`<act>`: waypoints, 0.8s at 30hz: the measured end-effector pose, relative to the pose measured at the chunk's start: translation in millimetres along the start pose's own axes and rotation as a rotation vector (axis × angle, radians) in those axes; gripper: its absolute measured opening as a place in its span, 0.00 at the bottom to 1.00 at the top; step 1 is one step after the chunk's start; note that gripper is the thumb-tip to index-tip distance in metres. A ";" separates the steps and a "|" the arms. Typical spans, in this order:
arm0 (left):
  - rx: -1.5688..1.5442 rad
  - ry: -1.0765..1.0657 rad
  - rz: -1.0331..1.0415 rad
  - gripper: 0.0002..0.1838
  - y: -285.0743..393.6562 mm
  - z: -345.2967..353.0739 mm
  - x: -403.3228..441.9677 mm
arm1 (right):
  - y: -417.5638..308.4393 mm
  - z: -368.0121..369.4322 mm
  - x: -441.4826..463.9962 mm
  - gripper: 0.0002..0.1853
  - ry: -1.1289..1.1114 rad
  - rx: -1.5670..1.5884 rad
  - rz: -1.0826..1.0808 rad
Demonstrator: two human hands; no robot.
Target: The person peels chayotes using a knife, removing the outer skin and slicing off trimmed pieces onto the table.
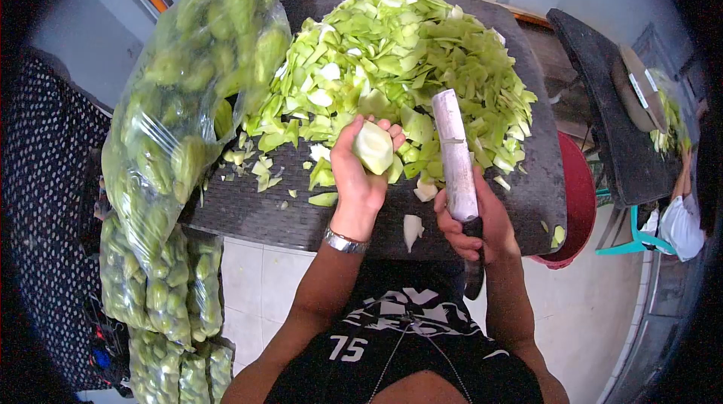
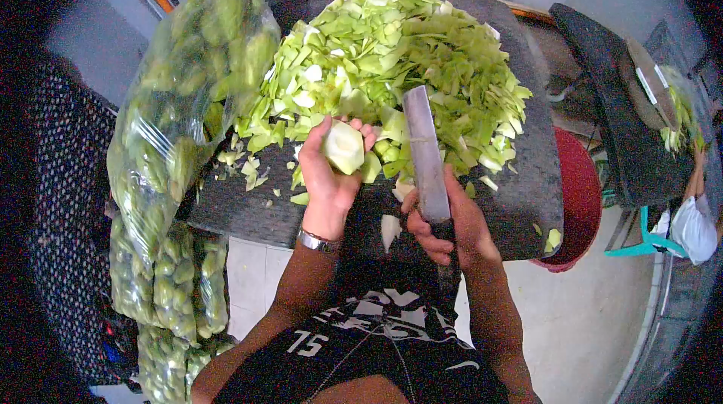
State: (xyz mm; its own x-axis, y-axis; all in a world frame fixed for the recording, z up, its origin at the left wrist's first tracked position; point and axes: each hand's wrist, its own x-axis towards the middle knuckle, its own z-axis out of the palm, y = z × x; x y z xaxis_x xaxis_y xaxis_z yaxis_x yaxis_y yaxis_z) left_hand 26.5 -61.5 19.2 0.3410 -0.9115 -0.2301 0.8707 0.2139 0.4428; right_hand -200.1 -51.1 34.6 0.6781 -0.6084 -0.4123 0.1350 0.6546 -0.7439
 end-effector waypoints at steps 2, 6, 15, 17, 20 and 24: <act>0.059 -0.038 0.031 0.14 1.9 -2.0 -4.6 | 7.9 4.4 0.6 0.35 0.260 -0.387 -0.161; 0.367 -0.403 -0.031 0.22 21.9 11.2 -35.7 | 5.4 3.8 4.3 0.19 0.387 -0.723 -0.235; 1.083 -0.887 -0.378 0.44 31.4 18.1 -64.2 | 8.4 10.2 1.1 0.28 0.585 -1.329 -0.630; 1.123 -0.842 -0.333 0.46 28.9 12.5 -60.9 | 6.6 14.0 -2.8 0.29 0.593 -1.320 -0.577; 1.125 -0.664 -0.241 0.48 31.9 7.7 -62.3 | -1.0 17.7 -11.5 0.29 0.643 -1.330 -0.507; 0.890 -0.174 -0.078 0.41 37.1 -12.8 -42.5 | 4.1 8.7 -13.5 0.29 0.680 -1.297 -0.480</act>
State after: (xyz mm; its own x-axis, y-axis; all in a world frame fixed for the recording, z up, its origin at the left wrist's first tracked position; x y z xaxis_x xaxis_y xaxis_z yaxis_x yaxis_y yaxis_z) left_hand 48.8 -10.4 34.3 0.1709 -0.9677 -0.1853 0.2695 -0.1349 0.9535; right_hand -202.4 -36.3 41.7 0.2610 -0.9595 0.1059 -0.7077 -0.2648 -0.6550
